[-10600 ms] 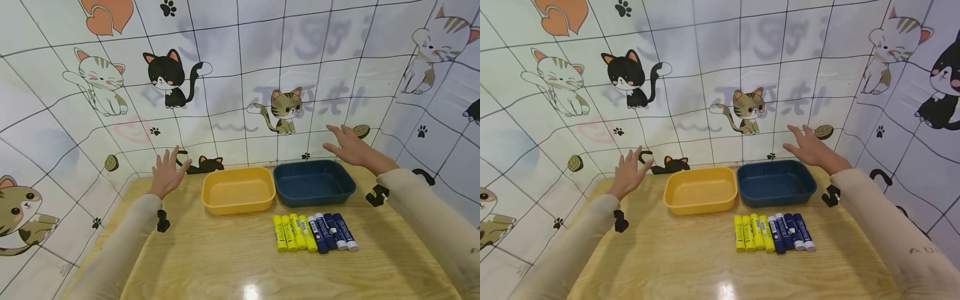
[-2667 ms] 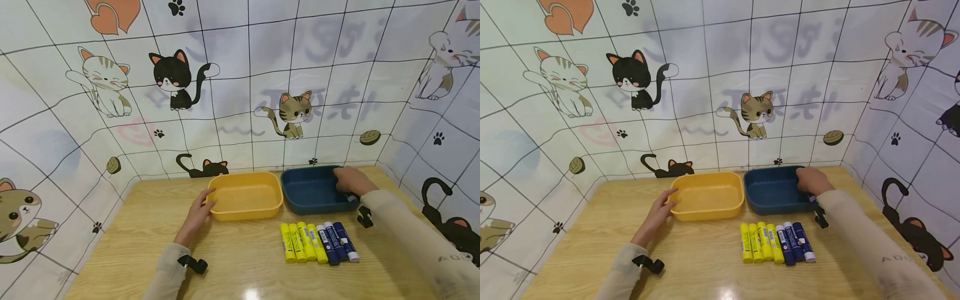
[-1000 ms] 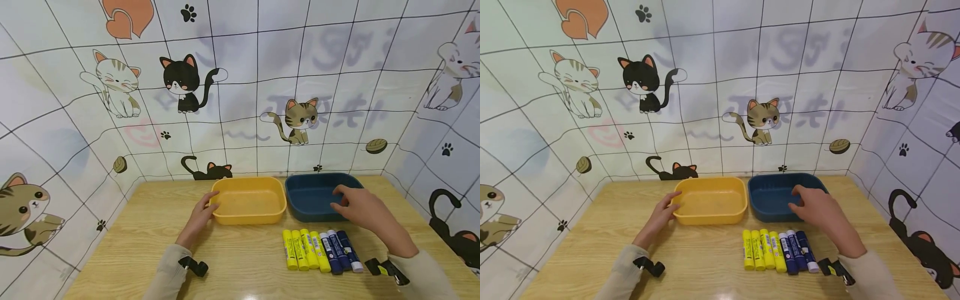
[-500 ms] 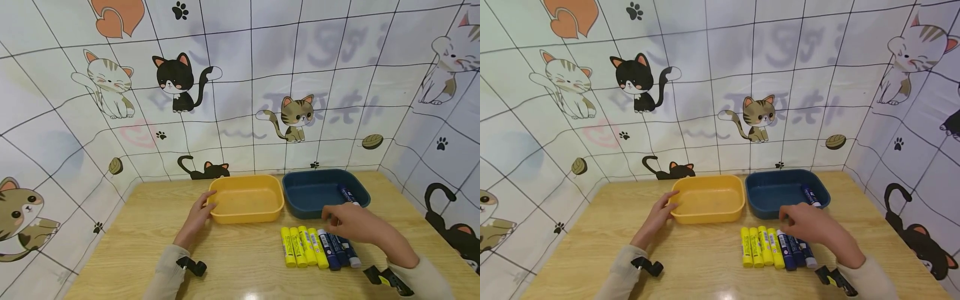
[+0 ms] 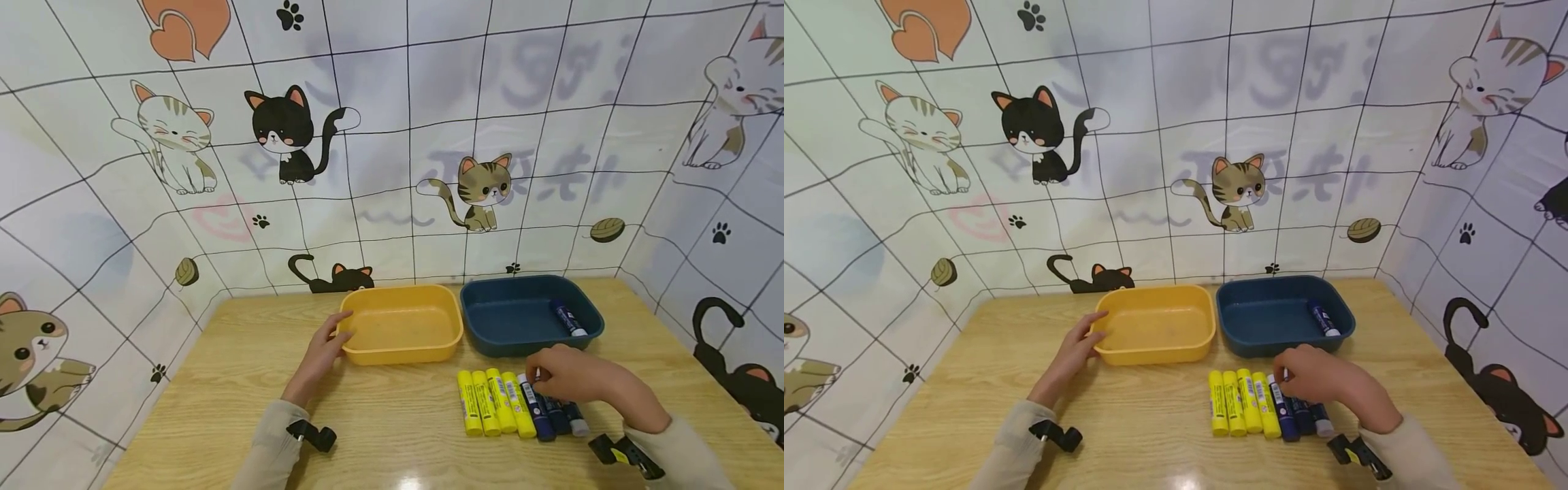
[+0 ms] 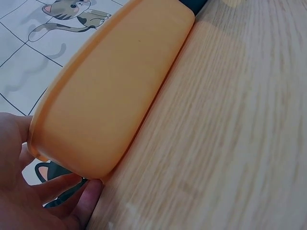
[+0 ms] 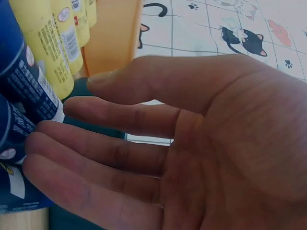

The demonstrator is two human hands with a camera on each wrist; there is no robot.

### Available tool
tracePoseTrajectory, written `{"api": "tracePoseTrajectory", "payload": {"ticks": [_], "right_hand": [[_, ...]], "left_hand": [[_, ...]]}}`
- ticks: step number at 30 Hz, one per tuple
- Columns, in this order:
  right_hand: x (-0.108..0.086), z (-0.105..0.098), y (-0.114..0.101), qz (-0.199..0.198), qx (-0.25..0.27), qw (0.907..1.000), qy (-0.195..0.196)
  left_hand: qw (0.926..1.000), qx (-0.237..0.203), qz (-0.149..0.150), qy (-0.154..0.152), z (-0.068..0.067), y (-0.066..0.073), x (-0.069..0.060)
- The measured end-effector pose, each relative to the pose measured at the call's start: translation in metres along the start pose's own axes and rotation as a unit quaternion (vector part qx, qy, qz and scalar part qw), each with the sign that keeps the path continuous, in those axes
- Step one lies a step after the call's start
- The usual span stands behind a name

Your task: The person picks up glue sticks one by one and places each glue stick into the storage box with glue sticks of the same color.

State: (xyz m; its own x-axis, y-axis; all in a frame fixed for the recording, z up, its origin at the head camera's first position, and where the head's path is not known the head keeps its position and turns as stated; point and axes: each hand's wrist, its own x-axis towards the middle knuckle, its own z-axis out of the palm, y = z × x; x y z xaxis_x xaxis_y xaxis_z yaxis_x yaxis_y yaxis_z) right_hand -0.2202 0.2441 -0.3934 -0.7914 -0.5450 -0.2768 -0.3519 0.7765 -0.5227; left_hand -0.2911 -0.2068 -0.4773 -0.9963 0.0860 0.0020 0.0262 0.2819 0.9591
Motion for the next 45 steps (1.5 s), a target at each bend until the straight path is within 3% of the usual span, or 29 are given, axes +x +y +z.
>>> {"api": "tracePoseTrajectory", "payload": {"ticks": [5,10,15,25,45], "right_hand": [[-0.003,-0.001,0.0,0.052,0.021,0.9984,-0.007],[-0.004,-0.001,0.002,0.096,0.009,0.9952,-0.016],[0.001,-0.002,0.004,0.093,-0.021,0.9953,-0.016],[0.001,-0.008,0.006,0.082,-0.027,0.9963,-0.002],[-0.006,-0.01,0.008,0.136,-0.063,0.9886,-0.016]], "left_hand": [[0.9999,0.01,0.012,0.005,0.0,-0.003,-0.004],[0.9999,0.008,0.01,0.006,0.001,-0.006,-0.004],[0.9998,0.014,0.005,0.012,-0.001,-0.004,-0.003],[0.9997,0.012,0.013,0.018,-0.002,-0.001,0.001],[0.9999,0.011,0.002,0.007,0.001,-0.006,0.0]]}}
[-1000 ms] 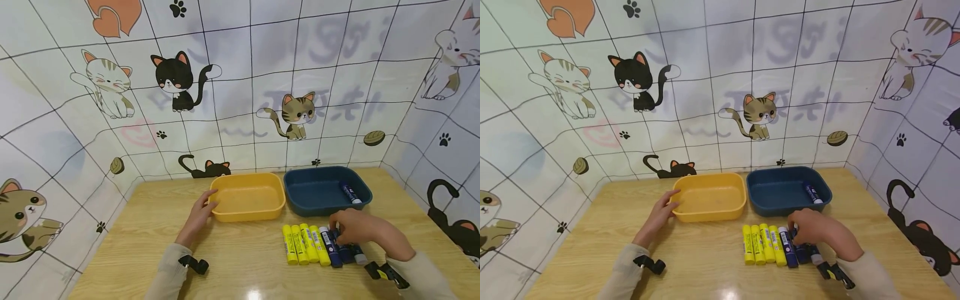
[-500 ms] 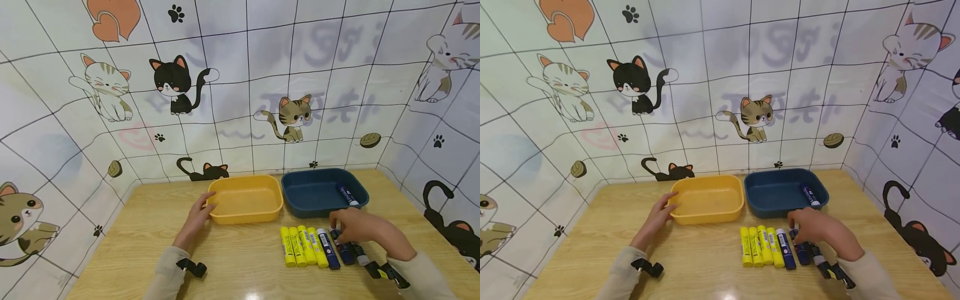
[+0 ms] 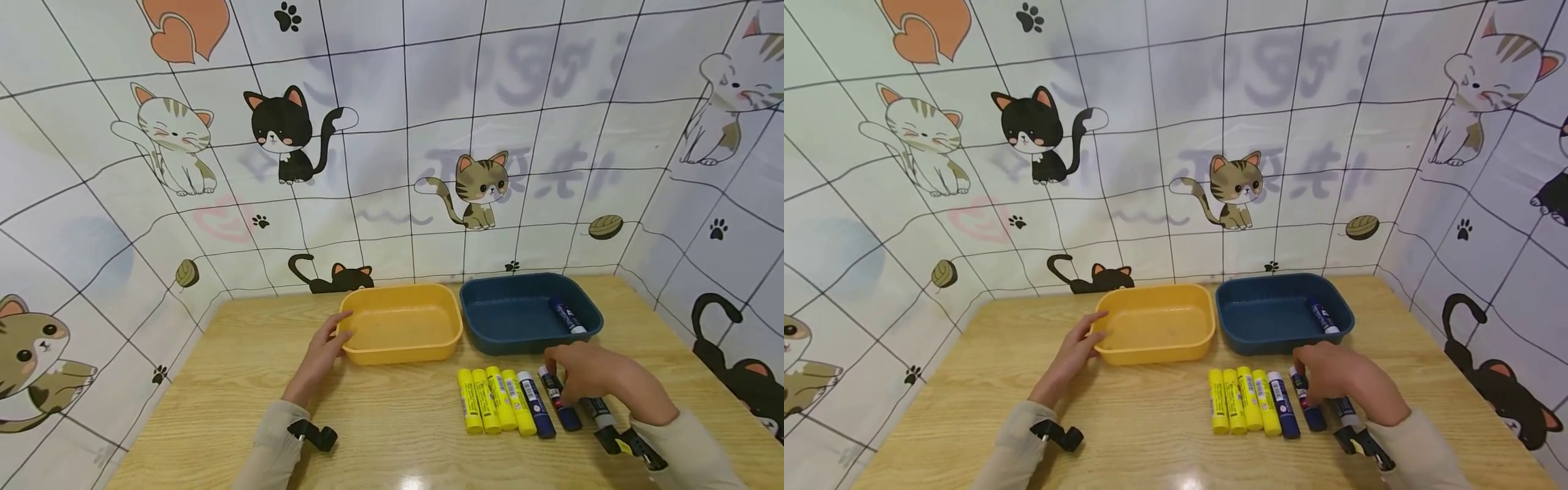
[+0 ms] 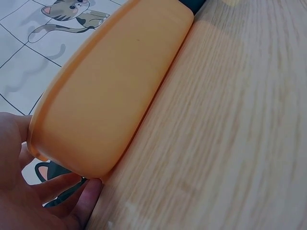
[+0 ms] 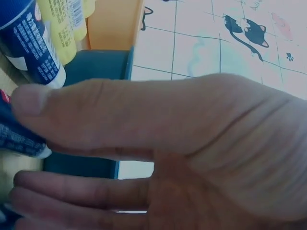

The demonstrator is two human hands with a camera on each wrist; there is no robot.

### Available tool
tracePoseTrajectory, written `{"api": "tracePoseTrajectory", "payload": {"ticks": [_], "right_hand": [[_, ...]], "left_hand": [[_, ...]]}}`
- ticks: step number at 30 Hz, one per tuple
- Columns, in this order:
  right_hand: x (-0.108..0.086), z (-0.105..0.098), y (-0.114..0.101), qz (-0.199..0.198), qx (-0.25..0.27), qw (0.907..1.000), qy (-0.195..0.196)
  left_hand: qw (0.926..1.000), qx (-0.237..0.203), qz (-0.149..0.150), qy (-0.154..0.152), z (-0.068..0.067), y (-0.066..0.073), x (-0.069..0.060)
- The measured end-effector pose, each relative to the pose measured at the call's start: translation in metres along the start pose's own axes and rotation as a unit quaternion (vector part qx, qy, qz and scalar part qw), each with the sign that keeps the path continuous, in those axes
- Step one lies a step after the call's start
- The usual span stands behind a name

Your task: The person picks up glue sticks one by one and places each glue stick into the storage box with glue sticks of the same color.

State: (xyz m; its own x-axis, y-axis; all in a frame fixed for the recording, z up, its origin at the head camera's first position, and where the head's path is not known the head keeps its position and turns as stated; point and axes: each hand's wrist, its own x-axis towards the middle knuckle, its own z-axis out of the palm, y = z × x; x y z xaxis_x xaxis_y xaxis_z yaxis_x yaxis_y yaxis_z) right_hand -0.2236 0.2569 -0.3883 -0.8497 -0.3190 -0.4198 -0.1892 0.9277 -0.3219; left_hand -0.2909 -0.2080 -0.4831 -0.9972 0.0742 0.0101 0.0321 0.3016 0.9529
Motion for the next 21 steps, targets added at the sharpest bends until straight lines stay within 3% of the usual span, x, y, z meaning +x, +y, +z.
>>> {"api": "tracePoseTrajectory", "payload": {"ticks": [6,10,16,21], "right_hand": [[-0.001,-0.005,0.005,-0.007,-0.025,0.9987,0.043],[-0.001,-0.005,0.011,0.009,-0.059,0.9963,0.062],[0.001,-0.001,0.018,0.053,-0.051,0.9969,0.031],[0.003,0.003,0.022,0.061,-0.039,0.9971,0.022]], "left_hand": [[0.9999,0.009,0.01,0.002,-0.001,0.005,0.0],[0.9999,0.011,0.012,0.002,-0.002,0.006,-0.001],[1.0,0.004,0.008,-0.003,-0.002,0.004,-0.001],[1.0,0.001,0.01,0.0,-0.002,0.004,-0.001]]}}
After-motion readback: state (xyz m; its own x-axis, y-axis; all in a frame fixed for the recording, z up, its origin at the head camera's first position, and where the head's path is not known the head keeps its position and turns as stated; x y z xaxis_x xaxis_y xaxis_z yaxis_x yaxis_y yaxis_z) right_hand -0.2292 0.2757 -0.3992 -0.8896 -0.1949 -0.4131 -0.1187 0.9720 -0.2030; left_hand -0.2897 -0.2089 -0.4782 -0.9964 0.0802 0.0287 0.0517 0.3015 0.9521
